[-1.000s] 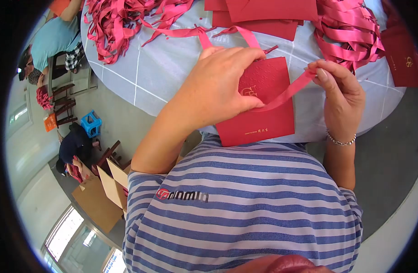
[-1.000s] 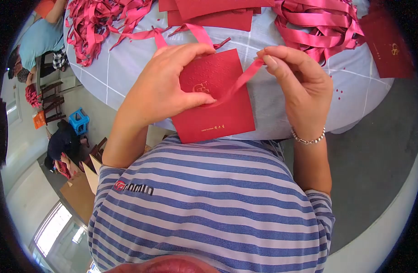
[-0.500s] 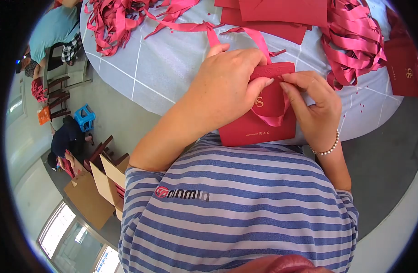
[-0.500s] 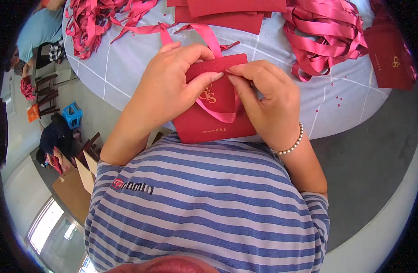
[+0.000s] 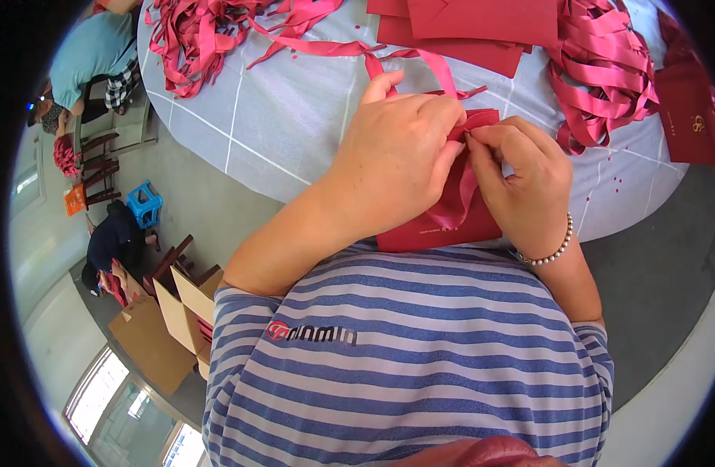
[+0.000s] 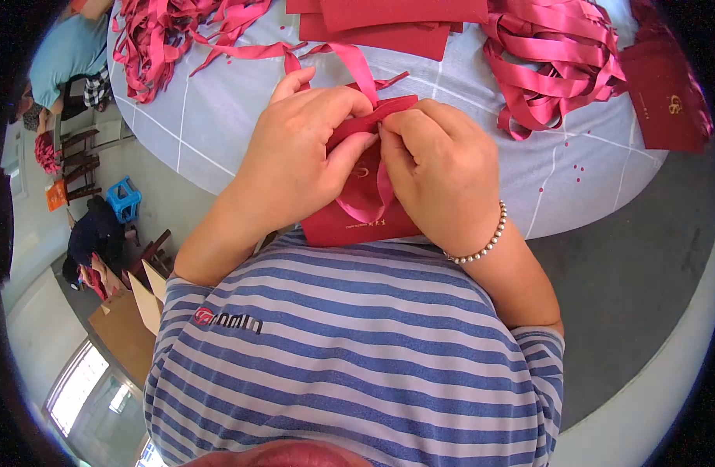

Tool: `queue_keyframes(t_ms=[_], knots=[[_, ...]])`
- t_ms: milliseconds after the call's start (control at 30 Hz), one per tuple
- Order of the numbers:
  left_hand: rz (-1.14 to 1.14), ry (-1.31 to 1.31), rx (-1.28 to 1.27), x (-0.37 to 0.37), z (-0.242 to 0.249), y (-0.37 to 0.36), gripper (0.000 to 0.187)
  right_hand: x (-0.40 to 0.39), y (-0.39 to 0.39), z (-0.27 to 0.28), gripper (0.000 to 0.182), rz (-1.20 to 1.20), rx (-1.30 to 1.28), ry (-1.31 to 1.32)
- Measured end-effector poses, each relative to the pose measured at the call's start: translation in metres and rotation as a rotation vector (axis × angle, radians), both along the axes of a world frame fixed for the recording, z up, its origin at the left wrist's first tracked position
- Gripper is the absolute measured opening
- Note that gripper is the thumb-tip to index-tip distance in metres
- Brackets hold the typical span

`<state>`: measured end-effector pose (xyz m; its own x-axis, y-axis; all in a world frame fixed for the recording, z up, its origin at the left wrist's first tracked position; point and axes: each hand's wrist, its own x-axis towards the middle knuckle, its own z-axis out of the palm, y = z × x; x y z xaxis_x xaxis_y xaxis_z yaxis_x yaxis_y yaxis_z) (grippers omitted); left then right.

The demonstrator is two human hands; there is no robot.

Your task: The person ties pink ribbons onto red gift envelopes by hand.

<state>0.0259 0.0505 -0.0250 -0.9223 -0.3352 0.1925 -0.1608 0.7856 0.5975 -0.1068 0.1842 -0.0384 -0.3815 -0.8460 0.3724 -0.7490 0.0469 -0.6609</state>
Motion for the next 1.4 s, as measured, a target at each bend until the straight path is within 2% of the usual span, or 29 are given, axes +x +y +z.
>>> queue_keyframes(t_ms=[167,267,333,433,567,633,667,767,833,900,967,1000,1067,1200,1267,1400], knots=[[-0.01,0.017,-0.013,0.002,-0.003,-0.001,0.022,-0.002,-0.005,0.0,0.008,0.035,0.027,0.014],[-0.022,-0.005,0.025,0.003,-0.002,-0.002,0.023,-0.005,-0.003,0.001,0.009,0.06,0.023,-0.038],[0.004,0.026,0.052,0.004,-0.002,-0.002,0.023,-0.011,0.001,0.006,0.012,0.126,0.035,-0.189],[0.013,0.028,0.079,0.005,0.001,-0.002,0.023,-0.016,0.008,0.017,0.014,0.156,0.093,-0.224],[0.021,0.017,0.076,0.005,0.003,0.001,0.023,-0.022,0.006,0.015,0.013,0.157,0.084,-0.182],[-0.011,0.074,0.061,0.006,0.002,0.001,0.024,-0.025,0.001,0.016,0.015,0.164,0.062,0.008],[-0.012,0.074,0.059,0.006,0.003,0.001,0.024,-0.026,0.001,0.019,0.015,0.164,0.059,0.009],[-0.044,0.13,-0.016,0.009,0.008,0.004,0.023,-0.036,-0.001,0.033,0.017,0.238,0.109,-0.367],[-0.097,0.188,-0.099,0.011,0.011,0.009,0.021,-0.053,0.0,0.036,0.013,0.371,0.143,-0.553],[-0.113,0.232,-0.126,0.012,0.013,0.013,0.019,-0.059,-0.006,0.047,0.011,0.355,0.191,-0.458],[-0.16,0.254,-0.219,0.012,0.015,0.016,0.018,-0.061,-0.012,0.056,0.013,0.475,0.41,-0.409],[-0.164,0.255,-0.22,0.012,0.016,0.017,0.018,-0.063,-0.016,0.06,0.013,0.471,0.408,-0.409],[-0.161,0.279,-0.266,0.01,0.016,0.019,0.019,-0.068,-0.026,0.065,0.015,0.599,0.534,-0.245],[-0.174,0.278,-0.283,0.012,0.019,0.02,0.019,-0.073,-0.043,0.069,0.015,0.752,0.611,-0.255],[-0.179,0.285,-0.251,0.013,0.019,0.02,0.021,-0.071,-0.05,0.078,0.013,0.739,0.818,-0.297],[-0.165,0.325,-0.223,0.013,0.012,0.017,0.02,-0.07,-0.05,0.073,0.012,0.768,0.767,-0.316]])
